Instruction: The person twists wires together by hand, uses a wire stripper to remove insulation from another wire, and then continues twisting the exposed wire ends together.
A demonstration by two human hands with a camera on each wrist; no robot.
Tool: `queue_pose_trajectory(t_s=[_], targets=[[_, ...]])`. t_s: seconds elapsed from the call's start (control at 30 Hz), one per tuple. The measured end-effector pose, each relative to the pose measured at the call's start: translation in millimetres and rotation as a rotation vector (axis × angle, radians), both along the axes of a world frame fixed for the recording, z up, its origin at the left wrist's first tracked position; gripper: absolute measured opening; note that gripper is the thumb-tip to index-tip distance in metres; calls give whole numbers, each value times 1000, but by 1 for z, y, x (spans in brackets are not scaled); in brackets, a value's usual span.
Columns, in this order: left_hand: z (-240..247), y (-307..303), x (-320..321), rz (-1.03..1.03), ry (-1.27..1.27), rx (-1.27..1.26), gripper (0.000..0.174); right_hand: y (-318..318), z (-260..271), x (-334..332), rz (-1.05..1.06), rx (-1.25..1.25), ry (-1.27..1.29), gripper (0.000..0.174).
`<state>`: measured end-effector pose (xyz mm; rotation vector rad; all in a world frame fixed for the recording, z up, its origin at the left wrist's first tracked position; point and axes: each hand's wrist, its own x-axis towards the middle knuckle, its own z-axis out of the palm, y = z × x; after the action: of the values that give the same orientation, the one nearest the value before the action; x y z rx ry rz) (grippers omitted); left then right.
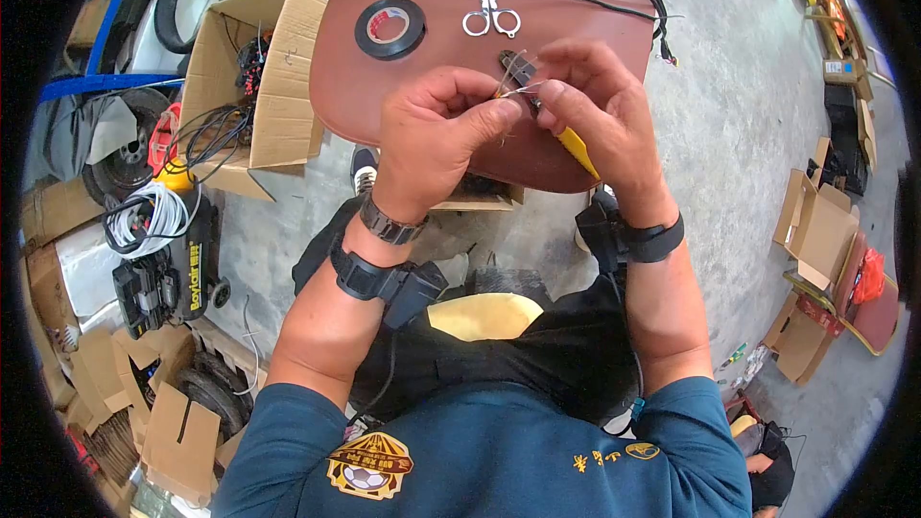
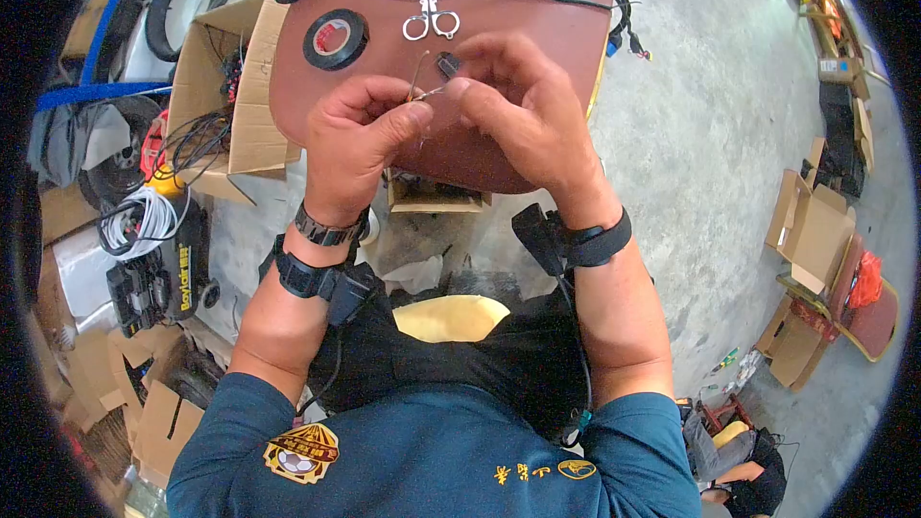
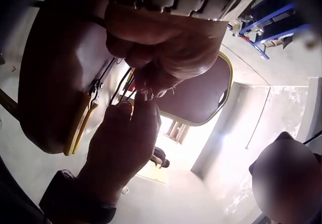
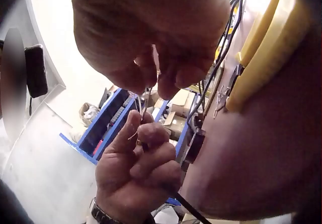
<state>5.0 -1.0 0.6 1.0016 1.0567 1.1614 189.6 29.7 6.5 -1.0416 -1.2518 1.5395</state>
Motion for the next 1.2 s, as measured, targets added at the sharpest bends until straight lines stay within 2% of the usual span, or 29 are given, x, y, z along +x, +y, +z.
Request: queue_pose_trajectory(t_s=[0.1,0.2,0.3,0.4,0.5,0.6,0.7,0.8,1.0,1.2], targets=[[0,-1,2,-7,20,17,14,0,2,3,142,-154,-34,13],[0,-2,3,-11,-18,1,14,0,-2,3,134,-44,-86,10],[3,0,0,-33,-72,-80,14,-2,-7,0,54,271,-245,7],[3,4,-6,-78,-187,-197,14,3,-5,1,18,712,-513,9],[5,6,-7,-96,-238,-257,14,3,-4,4,13,791,-629,10],[1,6,-6,-89,-242,-248,14,0,-10,-4,-78,405,-291,13],[-1,5,-6,-70,-210,-224,14,7,-10,5,-5,107,-137,17],[0,4,-5,-51,-137,-172,15,10,6,15,159,-219,-161,23],[2,1,-2,-93,-44,-75,16,9,7,16,226,-308,-202,26],[1,0,-2,-92,-71,-80,14,5,0,11,193,-193,-39,16]])
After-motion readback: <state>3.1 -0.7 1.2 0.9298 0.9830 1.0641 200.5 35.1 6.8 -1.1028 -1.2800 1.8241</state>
